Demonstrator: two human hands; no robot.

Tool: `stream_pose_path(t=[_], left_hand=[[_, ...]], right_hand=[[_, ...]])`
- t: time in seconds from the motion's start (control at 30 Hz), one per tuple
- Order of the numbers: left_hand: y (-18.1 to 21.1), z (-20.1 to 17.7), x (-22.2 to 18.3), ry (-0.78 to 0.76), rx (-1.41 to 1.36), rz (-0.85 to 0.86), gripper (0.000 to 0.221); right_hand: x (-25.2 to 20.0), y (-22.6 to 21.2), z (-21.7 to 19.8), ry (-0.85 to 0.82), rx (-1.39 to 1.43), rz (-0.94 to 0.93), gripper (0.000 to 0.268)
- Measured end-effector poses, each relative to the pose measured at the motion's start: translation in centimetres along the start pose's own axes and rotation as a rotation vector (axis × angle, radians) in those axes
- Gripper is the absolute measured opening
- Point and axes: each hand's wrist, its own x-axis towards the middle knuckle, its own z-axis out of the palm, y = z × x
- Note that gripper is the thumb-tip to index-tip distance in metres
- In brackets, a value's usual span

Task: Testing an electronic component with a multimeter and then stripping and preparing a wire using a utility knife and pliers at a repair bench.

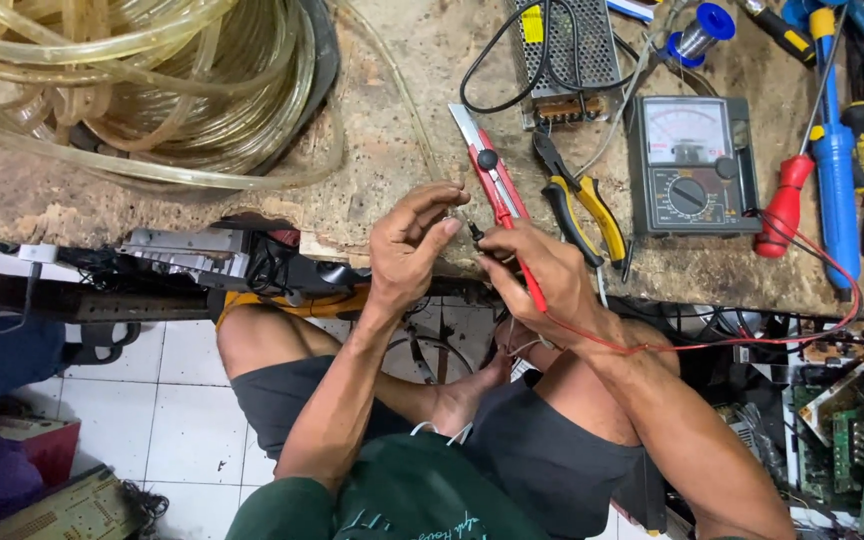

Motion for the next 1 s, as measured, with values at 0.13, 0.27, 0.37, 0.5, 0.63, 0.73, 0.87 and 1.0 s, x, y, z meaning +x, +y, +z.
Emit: stream_pose_path(t=[0.13, 0.27, 0.37, 0.5, 0.63, 0.73, 0.87, 1.0], left_hand=[[0.07, -0.07, 0.21, -0.004, 0.014, 0.026, 0.022], [0.14, 0.08, 0.15, -0.01, 0.018, 0.049, 0.025], [-0.05, 0.23, 0.08, 0.012, -0.013, 0.039, 0.027], [-0.21, 0.37, -0.04, 0.046, -0.022, 0.028, 0.021], [0.26, 0.54, 0.12, 0.056, -0.02, 0.028, 0.015], [0.4, 0.59, 0.17, 0.06, -0.011, 0.024, 0.013], [0.18, 0.28, 0.18, 0.042, -0.009, 0.017, 0.014], [0.22, 0.03, 0.14, -0.003, -0.027, 0.012, 0.019]], right_hand=[[0.2, 0.05, 0.42, -0.015, -0.021, 0.01, 0.019], [0.21, 0.06, 0.67, -0.02, -0.047, 0.037, 0.017], [0.35, -0.19, 0.66, -0.032, -0.038, 0.058, 0.017], [0.28, -0.49, 0.79, -0.041, -0.012, 0.103, 0.016], [0.54, -0.62, 0.78, -0.053, 0.0, 0.123, 0.016], [0.61, -0.55, 0.84, -0.056, 0.007, 0.12, 0.016], [0.69, -0.57, 0.87, -0.061, -0.002, 0.139, 0.017], [0.58, -0.54, 0.86, -0.055, 0.006, 0.14, 0.02]])
